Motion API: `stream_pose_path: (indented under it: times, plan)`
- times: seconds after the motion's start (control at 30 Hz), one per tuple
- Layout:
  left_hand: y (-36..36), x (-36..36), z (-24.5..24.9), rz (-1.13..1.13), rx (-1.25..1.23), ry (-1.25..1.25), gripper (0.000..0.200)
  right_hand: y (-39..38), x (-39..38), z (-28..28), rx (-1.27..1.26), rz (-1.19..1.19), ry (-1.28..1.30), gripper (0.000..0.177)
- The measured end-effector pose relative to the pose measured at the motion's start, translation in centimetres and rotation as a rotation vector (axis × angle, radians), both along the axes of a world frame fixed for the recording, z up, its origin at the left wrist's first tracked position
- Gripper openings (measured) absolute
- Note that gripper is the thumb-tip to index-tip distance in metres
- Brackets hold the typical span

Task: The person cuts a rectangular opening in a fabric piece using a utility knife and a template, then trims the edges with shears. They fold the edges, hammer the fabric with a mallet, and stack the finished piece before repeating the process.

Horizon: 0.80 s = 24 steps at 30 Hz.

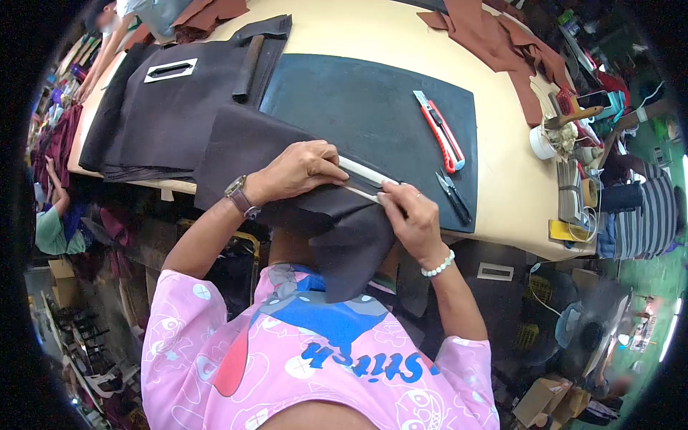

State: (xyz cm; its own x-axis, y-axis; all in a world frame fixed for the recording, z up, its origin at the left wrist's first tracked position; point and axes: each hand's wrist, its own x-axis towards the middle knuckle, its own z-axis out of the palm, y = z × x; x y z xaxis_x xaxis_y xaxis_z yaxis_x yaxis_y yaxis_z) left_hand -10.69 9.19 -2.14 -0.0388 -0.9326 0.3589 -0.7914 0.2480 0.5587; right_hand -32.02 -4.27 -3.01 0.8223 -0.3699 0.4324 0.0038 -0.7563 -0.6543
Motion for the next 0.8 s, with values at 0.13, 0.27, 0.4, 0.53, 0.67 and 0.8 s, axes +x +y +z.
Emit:
stream_pose_path:
  times: [0.13, 0.27, 0.4, 0.53, 0.67, 0.8]
  plan:
    - [0.0, 0.0, 0.1, -0.008, 0.012, -0.033, 0.013, 0.8, 1.7, 0.8, -0.07, -0.173, 0.08, 0.03]
    - [-0.1, 0.1, -0.2, -0.006, 0.007, -0.061, 0.013, 0.9, 1.6, 0.6, -0.195, -0.18, 0.175, 0.035]
    - [-0.2, 0.1, -0.2, -0.017, 0.01, -0.014, 0.012, 1.1, 2.8, 0.0, -0.436, -0.237, 0.253, 0.048]
    - [0.1, 0.5, 1.1, -0.011, 0.061, -0.124, 0.014, 2.7, 5.5, -0.6, -0.531, -0.258, 0.36, 0.059]
    - [1.9, 3.1, 2.2, 0.038, 0.148, -0.161, 0.016, 2.3, 4.4, 0.1, -0.488, -0.313, 0.428, 0.062]
    - [2.8, 3.7, 2.1, 0.08, 0.182, -0.054, 0.016, 2.2, 3.7, 0.0, -0.502, -0.338, 0.459, 0.061]
